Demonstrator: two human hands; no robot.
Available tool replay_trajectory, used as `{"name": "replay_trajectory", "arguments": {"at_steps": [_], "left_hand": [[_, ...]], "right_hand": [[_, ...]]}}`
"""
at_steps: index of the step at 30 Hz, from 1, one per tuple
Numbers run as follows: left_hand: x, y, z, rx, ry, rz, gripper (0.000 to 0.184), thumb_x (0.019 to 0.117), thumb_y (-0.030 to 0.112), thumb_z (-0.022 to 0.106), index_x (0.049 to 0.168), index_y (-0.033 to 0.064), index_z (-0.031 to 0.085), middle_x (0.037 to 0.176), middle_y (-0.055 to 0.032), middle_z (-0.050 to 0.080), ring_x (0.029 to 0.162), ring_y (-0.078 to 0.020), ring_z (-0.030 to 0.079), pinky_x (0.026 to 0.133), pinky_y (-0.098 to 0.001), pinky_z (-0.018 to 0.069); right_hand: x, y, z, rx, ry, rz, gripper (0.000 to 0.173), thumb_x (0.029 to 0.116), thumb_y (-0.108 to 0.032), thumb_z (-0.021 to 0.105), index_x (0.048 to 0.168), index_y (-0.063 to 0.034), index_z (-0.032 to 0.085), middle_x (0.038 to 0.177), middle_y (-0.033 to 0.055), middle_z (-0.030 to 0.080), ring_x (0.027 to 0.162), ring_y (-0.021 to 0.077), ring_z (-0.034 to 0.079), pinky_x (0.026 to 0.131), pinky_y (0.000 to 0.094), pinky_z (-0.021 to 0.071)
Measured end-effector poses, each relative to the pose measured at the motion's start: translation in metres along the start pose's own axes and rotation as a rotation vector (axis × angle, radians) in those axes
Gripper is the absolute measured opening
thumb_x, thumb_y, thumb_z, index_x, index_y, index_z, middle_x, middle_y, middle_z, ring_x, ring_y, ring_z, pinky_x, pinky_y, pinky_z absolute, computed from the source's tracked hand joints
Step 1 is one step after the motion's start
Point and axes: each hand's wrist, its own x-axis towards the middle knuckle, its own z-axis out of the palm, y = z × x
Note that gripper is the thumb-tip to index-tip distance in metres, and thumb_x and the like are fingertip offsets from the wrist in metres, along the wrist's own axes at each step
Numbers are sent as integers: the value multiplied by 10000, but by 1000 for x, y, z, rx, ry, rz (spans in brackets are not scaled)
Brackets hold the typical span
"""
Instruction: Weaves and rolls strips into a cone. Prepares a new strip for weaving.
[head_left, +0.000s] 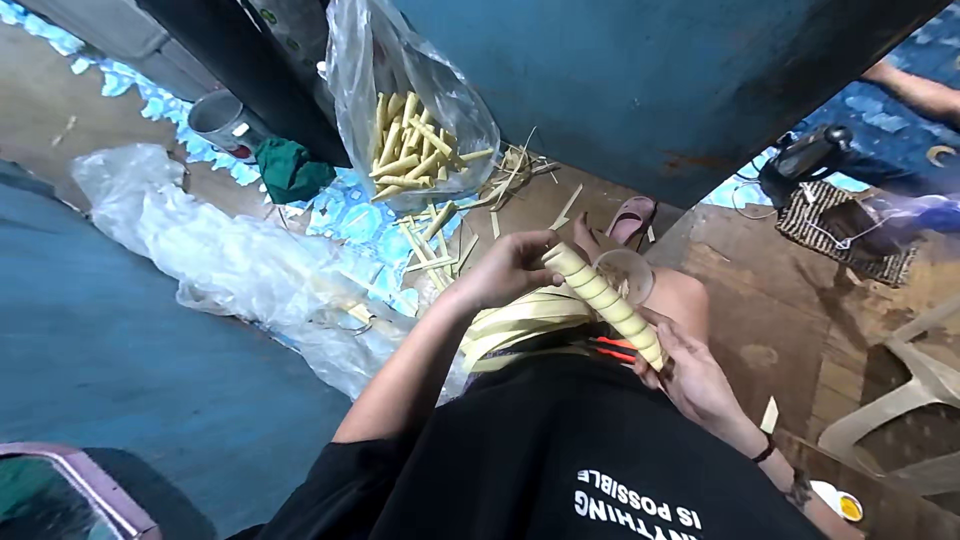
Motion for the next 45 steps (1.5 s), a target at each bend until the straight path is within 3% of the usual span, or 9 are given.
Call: {"name": "replay_trajectory", "arguments": {"at_steps": [3,9,14,18,24,29,35,39,45], "left_hand": [[1,-4,-2,15,24,-3,206,891,-11,738,1076,9,650,771,-23,660,665,-60,621,642,-221,531],[0,-5,0,-10,-7,-18,216,905,1,732,1105,15,649,827,-31,688,706,-65,645,673,-230,552],[2,-9,0,-9,58,-14,238,903,-19,721,1128,9,650,803,-37,673,649,-68,615,623,-226,534],[2,-7,1,-33,68,1,207,911,-5,725,1106,13,659,839,-62,686,676,-94,635,640,-252,550],[-1,-9,1,-57,113,-23,213,914,-30,702,1115,16,648,850,-72,701,704,-115,667,683,-270,583],[-2,-11,-2,-91,124,11,208,916,-1,705,1115,37,661,897,-40,714,739,-98,676,705,-268,591],[-7,-20,-5,-109,165,-23,284,904,-45,700,1172,35,654,897,-46,723,726,-110,682,698,-273,597],[-15,-26,-6,-171,133,29,291,890,-66,695,1162,30,656,936,-31,726,770,-85,689,718,-254,599],[-25,-43,3,-352,249,84,197,924,14,680,1057,157,660,915,47,715,798,-57,688,746,-250,599]], "right_hand": [[6,17,-7,-658,63,-578,497,1022,-317,605,1359,48,596,1165,164,704,1002,114,688,871,239,570],[3,-9,-2,304,8,326,469,1130,-283,182,1269,-95,588,621,-29,594,429,19,506,406,156,446],[2,10,-5,-431,84,-348,407,1057,-238,534,1322,59,613,1150,81,701,976,40,670,871,194,566],[5,-10,-5,433,-7,410,509,1131,-376,177,1035,-136,616,607,-51,551,429,4,481,420,142,440],[7,6,-5,-474,108,-391,408,1054,-268,548,1309,37,641,1161,79,705,997,51,672,884,202,566],[10,-14,-2,454,-73,380,452,1128,-326,188,1149,-121,590,649,-28,577,457,23,511,449,157,469],[11,-1,0,-556,24,-357,476,1093,-337,453,1374,20,595,1093,66,712,882,39,678,776,212,588],[8,-20,3,14,-90,170,459,1122,-282,259,1325,-33,588,890,13,727,589,57,636,514,197,544],[13,-35,2,281,-287,478,451,1114,-331,190,1126,-97,575,809,7,678,553,24,599,481,132,485]]}}
